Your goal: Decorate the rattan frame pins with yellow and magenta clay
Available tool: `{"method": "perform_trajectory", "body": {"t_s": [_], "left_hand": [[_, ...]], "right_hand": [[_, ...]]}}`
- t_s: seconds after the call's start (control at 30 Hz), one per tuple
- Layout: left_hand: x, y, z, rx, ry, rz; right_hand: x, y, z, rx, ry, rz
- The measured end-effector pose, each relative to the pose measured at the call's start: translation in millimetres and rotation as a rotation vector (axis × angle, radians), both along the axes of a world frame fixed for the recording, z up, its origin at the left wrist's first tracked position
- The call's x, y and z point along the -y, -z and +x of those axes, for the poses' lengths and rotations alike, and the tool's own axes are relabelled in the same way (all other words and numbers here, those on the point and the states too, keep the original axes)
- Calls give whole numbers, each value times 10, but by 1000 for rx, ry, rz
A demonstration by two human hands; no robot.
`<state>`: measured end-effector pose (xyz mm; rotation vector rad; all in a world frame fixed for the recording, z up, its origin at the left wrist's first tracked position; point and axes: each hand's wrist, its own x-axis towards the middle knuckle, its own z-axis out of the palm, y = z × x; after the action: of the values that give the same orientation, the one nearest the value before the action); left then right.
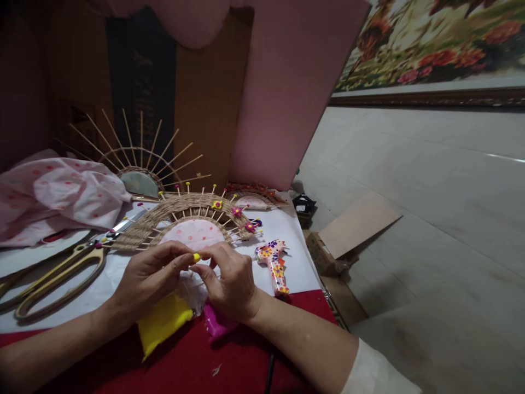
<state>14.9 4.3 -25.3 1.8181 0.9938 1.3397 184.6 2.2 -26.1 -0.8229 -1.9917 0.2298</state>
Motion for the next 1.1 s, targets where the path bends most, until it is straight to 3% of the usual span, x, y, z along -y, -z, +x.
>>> {"method": "perform_trajectory", "body": {"t_s": [0.73, 1.1], "left_hand": [[33, -65, 12, -76, -29, 21], [17, -38, 18, -8, 0, -30]], "right_hand": [[11, 3, -2, -5, 31, -53], [15, -5, -12, -17, 39, -75]]}}
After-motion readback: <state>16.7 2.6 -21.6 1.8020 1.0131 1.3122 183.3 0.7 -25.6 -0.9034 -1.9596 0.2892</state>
